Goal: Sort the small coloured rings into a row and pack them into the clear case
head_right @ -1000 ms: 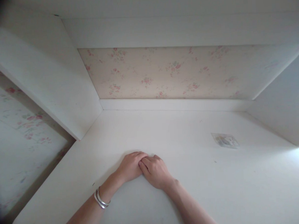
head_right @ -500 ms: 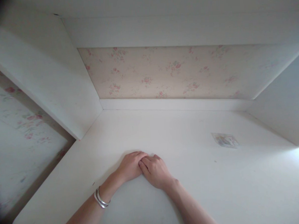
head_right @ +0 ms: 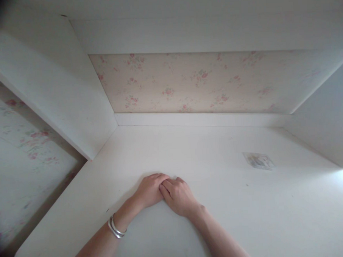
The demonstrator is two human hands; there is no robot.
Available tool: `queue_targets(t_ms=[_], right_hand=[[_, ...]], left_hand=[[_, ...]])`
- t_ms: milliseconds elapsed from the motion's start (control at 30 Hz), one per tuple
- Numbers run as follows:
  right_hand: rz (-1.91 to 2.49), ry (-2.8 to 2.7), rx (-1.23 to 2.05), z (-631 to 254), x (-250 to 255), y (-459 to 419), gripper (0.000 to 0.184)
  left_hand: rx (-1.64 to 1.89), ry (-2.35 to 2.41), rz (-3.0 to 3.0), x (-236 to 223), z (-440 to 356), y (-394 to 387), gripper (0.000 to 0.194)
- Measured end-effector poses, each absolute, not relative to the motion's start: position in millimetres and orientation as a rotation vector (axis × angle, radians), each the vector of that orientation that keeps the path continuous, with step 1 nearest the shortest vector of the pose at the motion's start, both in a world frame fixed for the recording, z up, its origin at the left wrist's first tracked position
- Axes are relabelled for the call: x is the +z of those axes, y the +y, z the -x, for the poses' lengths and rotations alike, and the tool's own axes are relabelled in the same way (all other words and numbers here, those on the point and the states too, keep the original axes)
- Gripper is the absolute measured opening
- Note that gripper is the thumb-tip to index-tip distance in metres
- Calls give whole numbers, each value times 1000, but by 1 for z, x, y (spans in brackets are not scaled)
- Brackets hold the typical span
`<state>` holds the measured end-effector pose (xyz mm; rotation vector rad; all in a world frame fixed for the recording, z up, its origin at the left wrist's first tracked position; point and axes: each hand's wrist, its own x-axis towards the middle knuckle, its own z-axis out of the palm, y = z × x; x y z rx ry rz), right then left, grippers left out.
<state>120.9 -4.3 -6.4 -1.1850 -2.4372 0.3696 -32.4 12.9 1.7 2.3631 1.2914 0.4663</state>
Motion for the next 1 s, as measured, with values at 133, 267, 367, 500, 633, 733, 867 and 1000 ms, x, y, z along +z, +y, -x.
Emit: queue_targets(t_ms=[133,267,367,500,633,733,867,1000], right_hand=[[1192,-2440,363,-120,-6,-4,29],[1188,-2438,373,-121,-7,-5,29],[1181,-2432,374,-121,-7,-5,30],[1175,-2433,369,-121,-6,-4,30],[1175,-2431,364,-121,-5,-4,30],[1182,-2429,367,-121,-6,-5,30],[1195,-2436,381,-121,-5,-5,31],[1191,-2441,383,-121,-5,-5,31]], left_hand=[[475,1278,-2370,1,32,13,24],[475,1269,-2368,1,32,13,27],[477,1269,-2366,1,32,13,28],[465,1286,-2361,2,32,13,27],[451,1297,-2358,4,32,12,27],[447,1293,-2360,5,31,12,26],[460,1283,-2363,3,32,12,25],[460,1287,-2364,3,32,12,24]])
